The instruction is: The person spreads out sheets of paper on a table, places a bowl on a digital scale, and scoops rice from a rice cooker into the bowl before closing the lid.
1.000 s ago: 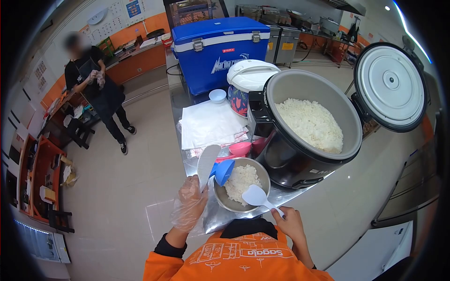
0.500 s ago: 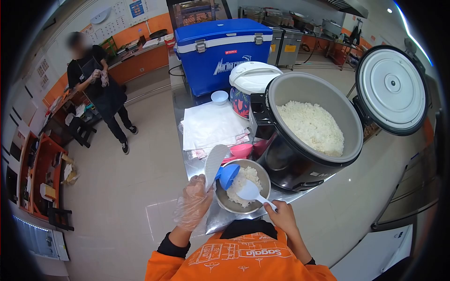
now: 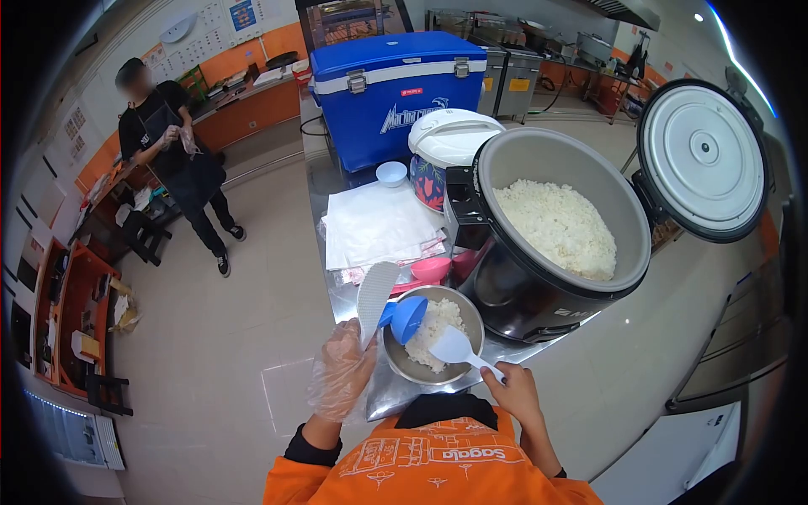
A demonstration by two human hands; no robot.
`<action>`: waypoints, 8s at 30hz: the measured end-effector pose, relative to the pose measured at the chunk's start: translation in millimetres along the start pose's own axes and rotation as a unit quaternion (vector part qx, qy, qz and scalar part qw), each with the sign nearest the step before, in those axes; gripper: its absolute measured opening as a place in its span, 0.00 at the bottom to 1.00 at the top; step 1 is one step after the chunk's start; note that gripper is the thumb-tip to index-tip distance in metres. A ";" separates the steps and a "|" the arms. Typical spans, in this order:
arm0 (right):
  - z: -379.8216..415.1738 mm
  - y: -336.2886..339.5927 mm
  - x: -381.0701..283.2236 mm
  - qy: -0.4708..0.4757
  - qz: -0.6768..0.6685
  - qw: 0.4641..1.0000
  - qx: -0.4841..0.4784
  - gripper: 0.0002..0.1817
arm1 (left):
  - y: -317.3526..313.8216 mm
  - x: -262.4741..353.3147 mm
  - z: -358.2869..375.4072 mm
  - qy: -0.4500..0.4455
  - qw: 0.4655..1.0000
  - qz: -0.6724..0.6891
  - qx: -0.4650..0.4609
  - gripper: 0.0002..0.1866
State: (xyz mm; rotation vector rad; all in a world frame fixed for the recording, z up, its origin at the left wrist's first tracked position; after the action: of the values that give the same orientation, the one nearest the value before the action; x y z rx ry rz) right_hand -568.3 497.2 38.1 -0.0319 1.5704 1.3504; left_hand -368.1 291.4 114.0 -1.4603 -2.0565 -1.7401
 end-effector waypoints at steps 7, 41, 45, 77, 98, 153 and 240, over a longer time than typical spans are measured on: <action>5.6 18.1 8.9 -0.007 0.025 0.999 0.021 0.22 | 14.6 -1.9 -1.1 0.037 0.999 0.004 -0.008 0.12; -57.8 -80.7 -140.7 0.052 -0.455 0.864 -0.212 0.14 | 29.2 -173.0 183.6 0.469 0.589 0.542 0.374 0.13; -57.1 -88.9 -137.3 0.037 -0.462 0.863 -0.200 0.14 | 37.3 -178.3 186.8 0.465 0.582 0.549 0.379 0.13; -119.2 -111.9 -171.1 0.055 -0.546 0.821 -0.160 0.11 | 68.5 -226.2 219.6 0.420 0.587 0.542 0.430 0.12; -217.9 -91.1 -173.0 0.022 -0.556 0.830 -0.040 0.12 | 67.5 -216.8 195.3 0.437 0.639 0.518 0.364 0.15; -36.4 -102.8 -227.0 0.304 -0.345 0.827 -0.324 0.19 | 14.3 -69.6 68.9 0.277 0.742 0.590 0.155 0.12; -223.1 249.2 11.2 -0.075 0.151 0.954 -0.247 0.19 | 9.5 -83.6 155.3 0.411 0.740 0.376 0.376 0.19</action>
State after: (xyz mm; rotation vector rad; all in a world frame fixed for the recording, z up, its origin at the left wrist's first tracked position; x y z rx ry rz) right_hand -865.6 429.6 176.1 0.0033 1.1073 1.9165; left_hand -240.3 364.7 16.4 -0.7962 -1.1478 -0.7779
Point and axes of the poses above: each hand's wrist, its own z-axis away from the middle knuckle, its own y-axis out of the back of the hand, x = y × z, the point moved 10 cm from there along -z, towards the middle knuckle, and after that the axes turned 2 degrees about y, right-handed, at the moved point
